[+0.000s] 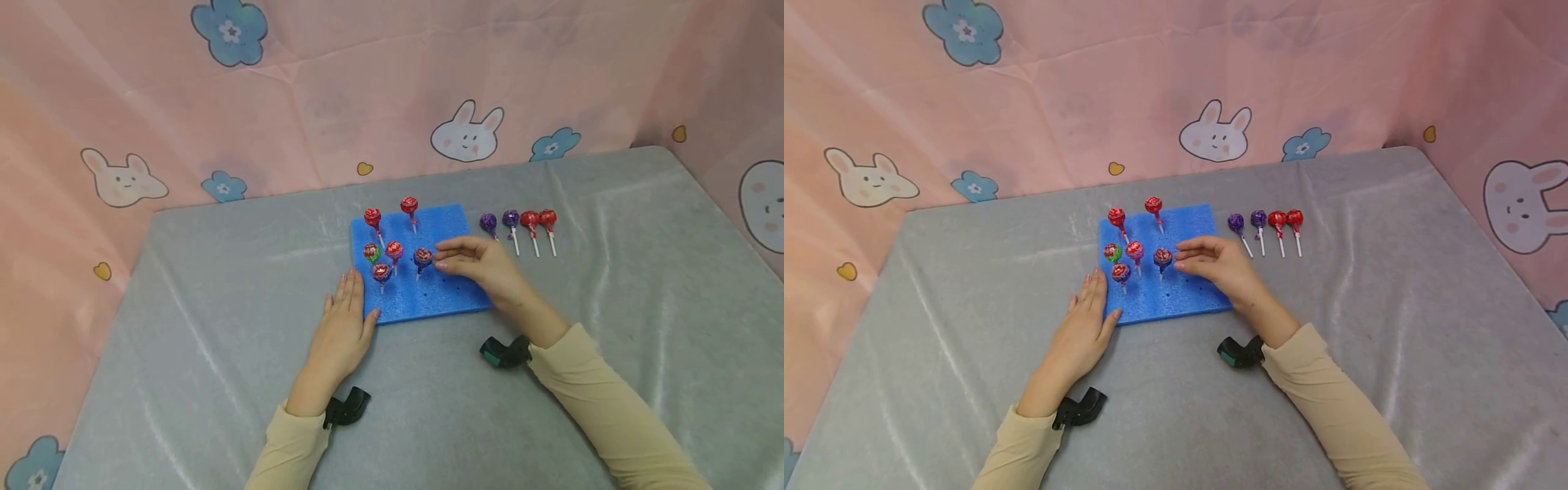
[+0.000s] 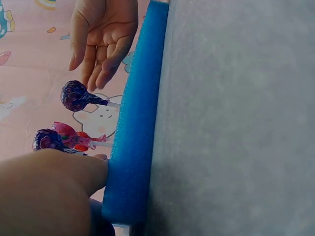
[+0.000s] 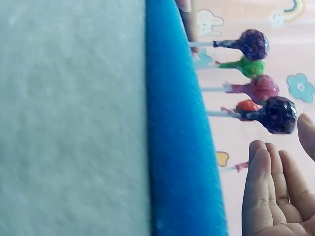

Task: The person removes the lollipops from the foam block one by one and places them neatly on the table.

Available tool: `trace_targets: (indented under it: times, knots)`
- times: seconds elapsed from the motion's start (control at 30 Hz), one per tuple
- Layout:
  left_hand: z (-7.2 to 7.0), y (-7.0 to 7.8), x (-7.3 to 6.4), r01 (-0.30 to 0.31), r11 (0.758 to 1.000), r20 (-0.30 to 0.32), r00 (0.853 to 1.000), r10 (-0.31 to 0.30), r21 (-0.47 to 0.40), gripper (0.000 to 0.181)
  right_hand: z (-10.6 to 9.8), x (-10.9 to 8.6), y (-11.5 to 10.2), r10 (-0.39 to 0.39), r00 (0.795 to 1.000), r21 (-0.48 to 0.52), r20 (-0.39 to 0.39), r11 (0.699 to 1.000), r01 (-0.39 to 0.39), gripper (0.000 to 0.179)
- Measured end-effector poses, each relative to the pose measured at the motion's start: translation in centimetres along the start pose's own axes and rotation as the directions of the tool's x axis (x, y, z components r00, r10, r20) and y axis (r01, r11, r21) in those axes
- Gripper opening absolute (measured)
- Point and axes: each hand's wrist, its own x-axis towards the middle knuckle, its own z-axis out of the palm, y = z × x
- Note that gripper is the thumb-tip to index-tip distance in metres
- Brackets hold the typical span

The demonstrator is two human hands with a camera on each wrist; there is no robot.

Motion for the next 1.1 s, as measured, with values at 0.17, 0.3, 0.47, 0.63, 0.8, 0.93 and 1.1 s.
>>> trace_targets:
  times: [0.17, 0.3, 0.47, 0.63, 0.8, 0.93, 1.1]
  knots:
    - [-0.1, 0.1, 0.0, 0.001, 1.0, -0.001, 1.0, -0.001, -0.004, 0.065, 0.5, 0.1, 0.4, 0.025, 1.0, -0.014, -0.003, 1.0, -0.025, 0.037]
    - [-0.1, 0.1, 0.0, 0.001, 1.0, 0.002, 1.0, -0.001, -0.005, 0.065, 1.0, 0.0, 0.5, 0.023, 1.0, -0.011, -0.018, 1.0, -0.023, 0.037]
    - [-0.1, 0.1, 0.1, 0.004, 1.0, 0.006, 1.0, -0.004, 0.001, 0.065, 1.5, 0.0, 0.6, 0.014, 1.0, -0.032, -0.001, 0.999, -0.014, 0.038]
    - [-0.1, 0.0, 0.1, 0.006, 1.0, 0.005, 1.0, -0.006, 0.001, 0.065, 1.9, 0.1, 0.6, 0.013, 1.0, -0.054, 0.0, 0.998, -0.013, 0.04]
    - [0.0, 0.0, 0.1, 0.005, 1.0, 0.003, 1.0, -0.005, 0.0, 0.065, 2.1, 0.1, 0.7, 0.007, 1.0, -0.055, -0.008, 0.998, -0.007, 0.039]
    - [0.0, 0.0, 0.1, 0.003, 1.0, -0.001, 1.0, -0.003, 0.0, 0.065, 2.1, 0.1, 0.8, 0.004, 1.0, -0.059, -0.018, 0.998, -0.005, 0.039]
    - [0.0, 0.0, 0.0, 0.004, 1.0, 0.001, 1.0, -0.004, -0.003, 0.065, 2.3, 0.1, 1.0, 0.0, 1.0, -0.091, -0.03, 0.996, -0.003, 0.04]
